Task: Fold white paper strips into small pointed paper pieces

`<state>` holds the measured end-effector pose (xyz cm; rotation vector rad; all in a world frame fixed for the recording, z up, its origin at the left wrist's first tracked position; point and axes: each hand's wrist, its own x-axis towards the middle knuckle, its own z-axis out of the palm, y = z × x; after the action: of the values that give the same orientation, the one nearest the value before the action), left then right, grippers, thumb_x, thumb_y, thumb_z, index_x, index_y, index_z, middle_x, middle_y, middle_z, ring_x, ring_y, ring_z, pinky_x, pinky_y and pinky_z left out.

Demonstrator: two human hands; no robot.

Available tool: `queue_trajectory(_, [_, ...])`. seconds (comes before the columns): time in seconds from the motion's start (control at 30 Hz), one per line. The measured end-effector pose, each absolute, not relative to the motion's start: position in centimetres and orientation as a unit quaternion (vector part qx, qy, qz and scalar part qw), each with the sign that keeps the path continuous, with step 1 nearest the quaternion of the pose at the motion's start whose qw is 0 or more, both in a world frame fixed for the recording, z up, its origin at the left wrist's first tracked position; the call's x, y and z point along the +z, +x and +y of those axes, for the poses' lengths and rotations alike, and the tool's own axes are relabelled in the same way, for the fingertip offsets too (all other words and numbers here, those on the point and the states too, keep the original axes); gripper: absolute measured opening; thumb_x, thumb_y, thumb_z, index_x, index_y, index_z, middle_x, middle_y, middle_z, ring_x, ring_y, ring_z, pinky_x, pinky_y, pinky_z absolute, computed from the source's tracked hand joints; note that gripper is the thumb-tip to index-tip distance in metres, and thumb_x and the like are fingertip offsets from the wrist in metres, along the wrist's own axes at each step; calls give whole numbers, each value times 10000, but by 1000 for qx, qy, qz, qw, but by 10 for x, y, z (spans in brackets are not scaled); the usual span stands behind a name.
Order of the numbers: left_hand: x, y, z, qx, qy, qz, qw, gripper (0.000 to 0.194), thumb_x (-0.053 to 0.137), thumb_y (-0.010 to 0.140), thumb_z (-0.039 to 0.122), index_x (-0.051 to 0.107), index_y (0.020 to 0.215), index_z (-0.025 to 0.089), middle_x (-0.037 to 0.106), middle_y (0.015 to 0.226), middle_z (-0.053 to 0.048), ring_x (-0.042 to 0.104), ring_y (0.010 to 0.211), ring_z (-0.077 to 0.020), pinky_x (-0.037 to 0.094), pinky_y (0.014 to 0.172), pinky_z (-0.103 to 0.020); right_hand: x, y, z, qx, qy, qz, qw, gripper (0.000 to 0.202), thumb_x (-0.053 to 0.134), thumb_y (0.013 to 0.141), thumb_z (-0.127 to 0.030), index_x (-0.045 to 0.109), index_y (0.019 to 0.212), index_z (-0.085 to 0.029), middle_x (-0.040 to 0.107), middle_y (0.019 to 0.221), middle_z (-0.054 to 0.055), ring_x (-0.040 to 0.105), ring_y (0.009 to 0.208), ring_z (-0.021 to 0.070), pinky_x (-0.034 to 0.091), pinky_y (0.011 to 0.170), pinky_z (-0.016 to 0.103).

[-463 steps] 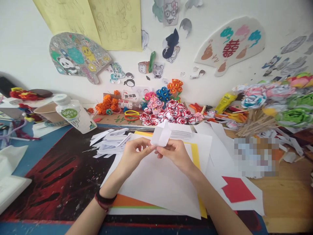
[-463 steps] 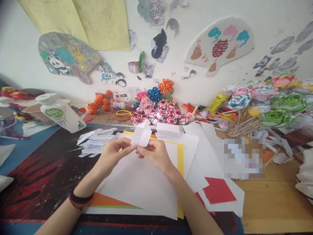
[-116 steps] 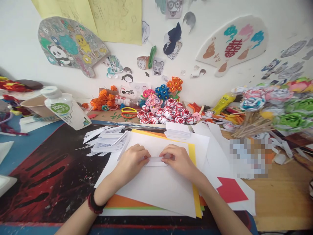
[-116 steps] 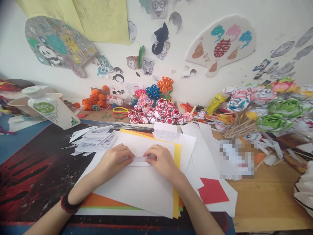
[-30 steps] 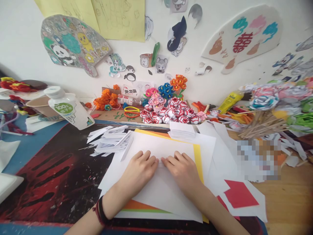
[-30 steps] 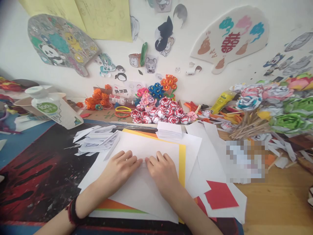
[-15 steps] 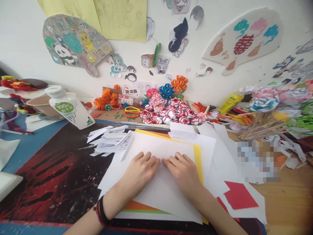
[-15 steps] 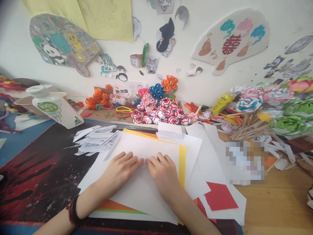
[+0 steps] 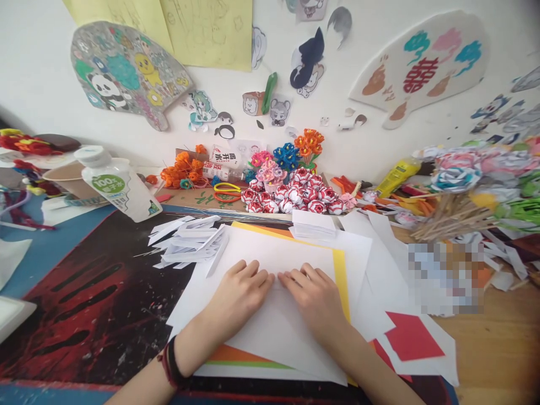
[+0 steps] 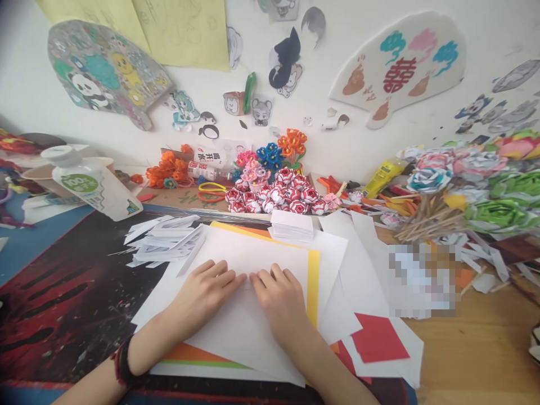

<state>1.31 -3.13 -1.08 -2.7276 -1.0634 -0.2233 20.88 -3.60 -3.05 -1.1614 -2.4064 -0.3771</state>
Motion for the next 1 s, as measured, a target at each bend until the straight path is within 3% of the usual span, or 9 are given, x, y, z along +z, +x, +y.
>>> queue_trajectory(0.37, [-11, 14, -33, -76, -926, -350, 116, 120, 545, 892, 127, 604, 995, 118, 596, 777, -37, 498, 753, -199, 323, 623, -347, -27, 203, -39, -224, -395, -872, 184, 150, 540, 891, -73, 669, 878, -149, 647, 781, 56, 506, 773, 195, 304, 637, 349])
queue_trajectory(0.53, [-12, 14, -34, -73, -927, -352, 107, 134, 540, 892, 118, 603, 1009, 109, 596, 778, -33, 501, 755, -198, 319, 624, -346, -29, 201, -38, -239, -382, -872, 189, 171, 538, 871, -37, 670, 834, -138, 618, 708, 40, 483, 692, 177, 294, 629, 346])
queue_trajectory(0.8, [-13, 14, -34, -59, -919, -380, 84, 201, 517, 904, 115, 584, 1093, 132, 615, 779, -25, 520, 744, -197, 312, 626, -350, -30, 206, -43, -220, -407, -863, 205, 241, 507, 869, -9, 681, 1006, -105, 657, 723, 48, 485, 694, 185, 292, 625, 346])
queue_trajectory(1.0, [-11, 13, -36, -45, -917, -389, 77, 243, 532, 893, 111, 569, 1132, 138, 626, 785, -18, 543, 713, -188, 311, 626, -350, -33, 207, -45, -223, -403, -862, 211, 237, 526, 859, -11, 687, 1008, -101, 664, 723, 44, 465, 675, 185, 290, 614, 345])
